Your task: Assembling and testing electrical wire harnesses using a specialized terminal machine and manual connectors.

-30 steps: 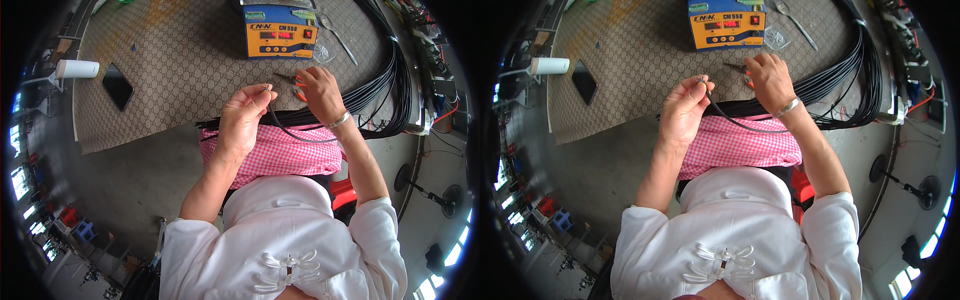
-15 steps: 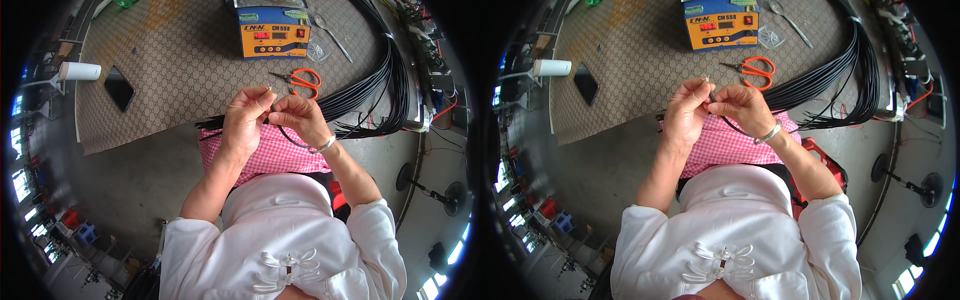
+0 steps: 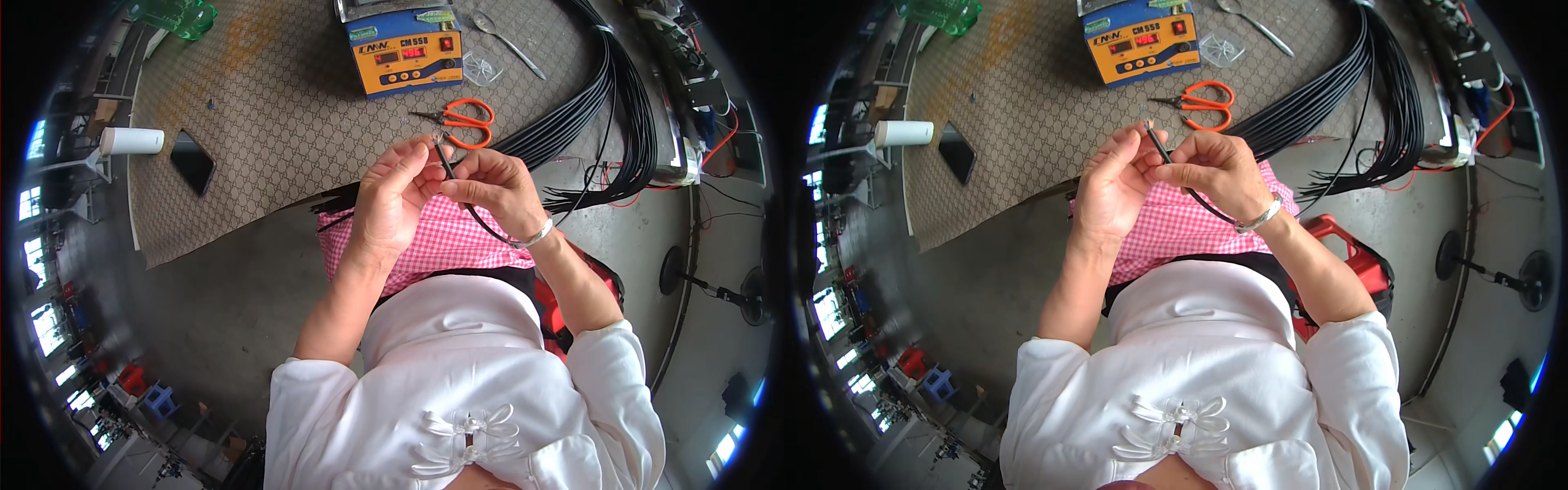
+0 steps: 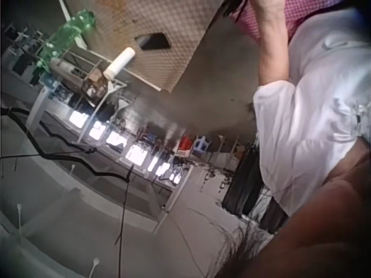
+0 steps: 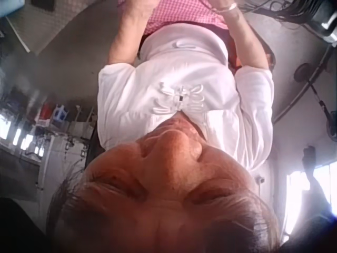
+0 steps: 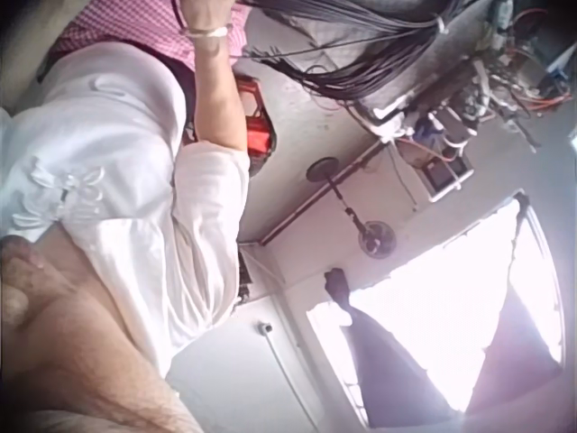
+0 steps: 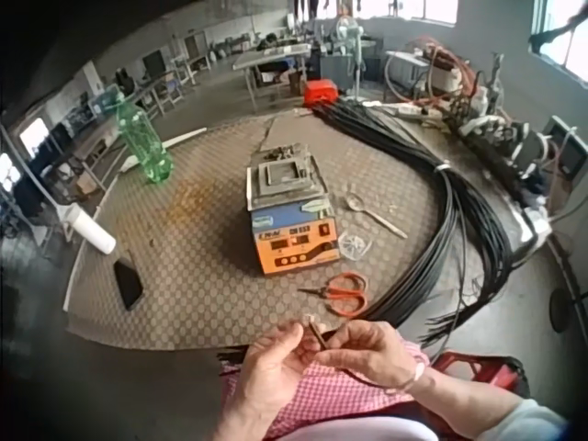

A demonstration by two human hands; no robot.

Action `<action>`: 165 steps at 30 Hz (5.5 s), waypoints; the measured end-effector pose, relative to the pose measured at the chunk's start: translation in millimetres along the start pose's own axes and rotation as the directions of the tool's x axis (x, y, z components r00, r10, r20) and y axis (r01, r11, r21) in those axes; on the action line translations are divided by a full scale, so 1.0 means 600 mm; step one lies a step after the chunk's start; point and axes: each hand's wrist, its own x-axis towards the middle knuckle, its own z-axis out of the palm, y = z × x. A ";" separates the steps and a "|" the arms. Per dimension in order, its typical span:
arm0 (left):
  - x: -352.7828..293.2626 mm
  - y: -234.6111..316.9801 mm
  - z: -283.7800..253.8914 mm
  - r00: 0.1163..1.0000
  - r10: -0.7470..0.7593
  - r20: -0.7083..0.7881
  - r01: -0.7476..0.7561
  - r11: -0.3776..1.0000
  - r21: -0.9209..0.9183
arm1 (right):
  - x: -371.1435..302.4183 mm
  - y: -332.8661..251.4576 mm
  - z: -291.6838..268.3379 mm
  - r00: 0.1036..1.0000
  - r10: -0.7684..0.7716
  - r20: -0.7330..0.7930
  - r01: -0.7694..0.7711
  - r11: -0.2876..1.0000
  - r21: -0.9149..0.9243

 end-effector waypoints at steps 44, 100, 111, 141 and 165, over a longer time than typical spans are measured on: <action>-0.010 -0.006 0.010 0.987 -0.153 0.054 0.159 0.979 -0.129 | -0.026 0.003 -0.011 0.996 0.068 0.066 -0.082 0.966 0.244; 0.030 0.009 -0.028 0.966 0.160 -0.205 -0.163 0.987 0.001 | 0.114 -0.107 -0.036 0.973 -0.230 -0.028 0.207 0.917 -0.340; 0.033 -0.032 -0.114 0.958 0.178 -0.226 -0.118 0.959 0.259 | 0.297 -0.200 -0.063 0.750 -0.623 0.222 0.377 0.127 -0.917; 0.025 -0.032 -0.126 0.967 0.168 -0.192 -0.111 0.955 0.275 | 0.381 -0.209 -0.059 0.845 -0.483 0.231 0.151 -0.198 -0.968; -0.007 -0.089 -0.071 0.994 -0.011 -0.110 0.062 0.879 0.474 | -0.096 -0.003 -0.364 0.830 0.083 -0.552 -0.441 0.704 -0.556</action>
